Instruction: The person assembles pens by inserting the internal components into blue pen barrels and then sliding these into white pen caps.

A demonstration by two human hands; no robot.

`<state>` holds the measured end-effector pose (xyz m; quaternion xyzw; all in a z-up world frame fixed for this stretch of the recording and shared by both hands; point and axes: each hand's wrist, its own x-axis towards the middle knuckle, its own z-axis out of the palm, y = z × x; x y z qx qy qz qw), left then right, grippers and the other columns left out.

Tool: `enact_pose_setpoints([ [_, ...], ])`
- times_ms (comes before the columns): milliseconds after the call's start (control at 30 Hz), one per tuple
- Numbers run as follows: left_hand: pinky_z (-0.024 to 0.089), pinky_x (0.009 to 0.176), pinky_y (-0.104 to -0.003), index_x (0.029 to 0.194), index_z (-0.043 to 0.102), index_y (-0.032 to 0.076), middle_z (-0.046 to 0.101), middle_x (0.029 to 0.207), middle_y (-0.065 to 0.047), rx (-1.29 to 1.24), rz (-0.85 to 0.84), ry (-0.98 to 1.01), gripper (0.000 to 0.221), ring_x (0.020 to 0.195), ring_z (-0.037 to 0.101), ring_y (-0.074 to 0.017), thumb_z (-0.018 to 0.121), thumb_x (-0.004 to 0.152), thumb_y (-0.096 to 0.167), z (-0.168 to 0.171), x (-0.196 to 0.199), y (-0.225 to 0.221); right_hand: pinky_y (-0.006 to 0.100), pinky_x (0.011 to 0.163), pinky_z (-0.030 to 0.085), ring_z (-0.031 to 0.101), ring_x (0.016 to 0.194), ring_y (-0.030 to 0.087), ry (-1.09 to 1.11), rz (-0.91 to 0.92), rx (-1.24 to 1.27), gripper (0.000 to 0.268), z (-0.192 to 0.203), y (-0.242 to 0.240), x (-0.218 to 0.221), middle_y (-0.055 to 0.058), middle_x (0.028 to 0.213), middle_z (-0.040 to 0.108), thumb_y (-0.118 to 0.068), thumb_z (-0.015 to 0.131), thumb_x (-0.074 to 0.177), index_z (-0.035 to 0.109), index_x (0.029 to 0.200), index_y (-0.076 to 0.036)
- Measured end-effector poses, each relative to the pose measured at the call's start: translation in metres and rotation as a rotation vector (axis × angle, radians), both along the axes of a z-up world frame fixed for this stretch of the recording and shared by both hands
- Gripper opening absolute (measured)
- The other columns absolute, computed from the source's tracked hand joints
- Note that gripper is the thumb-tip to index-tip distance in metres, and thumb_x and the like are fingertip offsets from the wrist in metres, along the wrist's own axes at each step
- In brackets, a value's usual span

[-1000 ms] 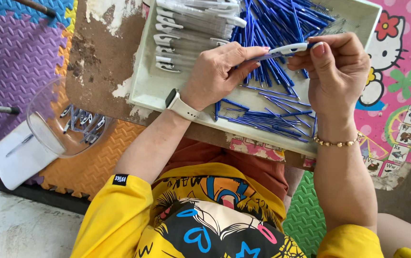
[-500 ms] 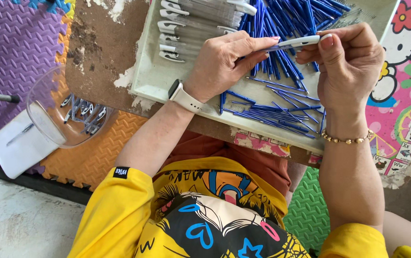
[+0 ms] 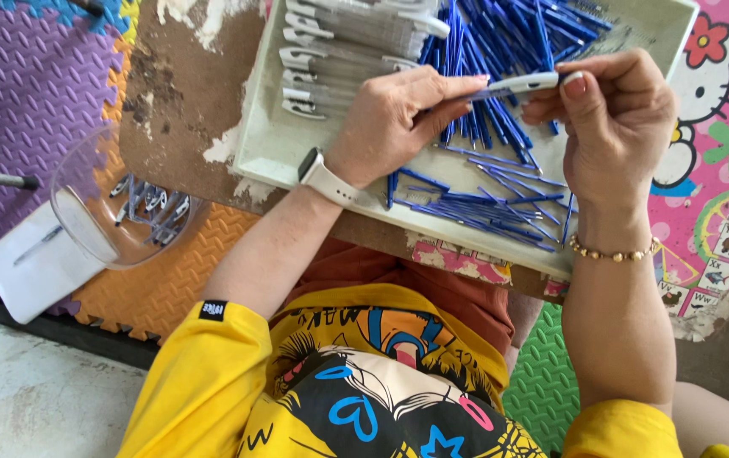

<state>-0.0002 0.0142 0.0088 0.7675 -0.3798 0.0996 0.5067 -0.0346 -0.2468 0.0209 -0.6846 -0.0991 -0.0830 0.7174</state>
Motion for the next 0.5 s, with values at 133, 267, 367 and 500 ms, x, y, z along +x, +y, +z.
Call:
enact_pose_setpoints([
  [133, 0.053, 0.079, -0.032, 0.142, 0.067, 0.016, 0.065, 0.094, -0.001, 0.022, 0.02, 0.001, 0.026, 0.082, 0.062, -0.017, 0.066, 0.115, 0.018, -0.003, -0.005, -0.002, 0.036, 0.076, 0.069, 0.077, 0.085, 0.03, 0.029, -0.027, -0.014, 0.031, 0.004, 0.001, -0.005, 0.023, 0.098, 0.07, -0.028, 0.071, 0.115, 0.058, 0.116, 0.0],
  [267, 0.055, 0.08, -0.032, 0.142, 0.065, 0.016, 0.069, 0.098, 0.0, 0.043, 0.028, -0.034, 0.027, 0.086, 0.066, -0.0166, 0.065, 0.116, 0.021, -0.005, -0.003, -0.002, 0.036, 0.076, 0.069, 0.077, 0.086, 0.03, 0.021, -0.025, -0.014, 0.031, 0.003, 0.001, -0.003, 0.022, 0.099, 0.069, -0.027, 0.071, 0.116, 0.057, 0.117, 0.0],
  [367, 0.057, 0.083, -0.033, 0.142, 0.064, 0.017, 0.073, 0.106, -0.001, 0.073, 0.036, -0.079, 0.026, 0.091, 0.071, -0.0178, 0.061, 0.117, 0.023, -0.001, -0.002, 0.0, 0.035, 0.072, 0.065, 0.075, 0.082, 0.029, 0.023, -0.049, -0.011, 0.033, 0.0, 0.001, -0.003, 0.021, 0.094, 0.067, -0.03, 0.072, 0.116, 0.057, 0.117, -0.001],
  [500, 0.051, 0.068, -0.034, 0.146, 0.062, 0.019, 0.068, 0.096, 0.0, 0.136, 0.133, -0.232, 0.027, 0.079, 0.064, -0.0157, 0.062, 0.12, 0.027, 0.023, -0.007, 0.04, 0.035, 0.063, 0.056, 0.071, 0.078, 0.029, -0.054, -0.002, -0.053, 0.032, -0.003, -0.007, -0.004, 0.024, 0.103, 0.07, -0.03, 0.064, 0.121, 0.057, 0.121, 0.001],
])
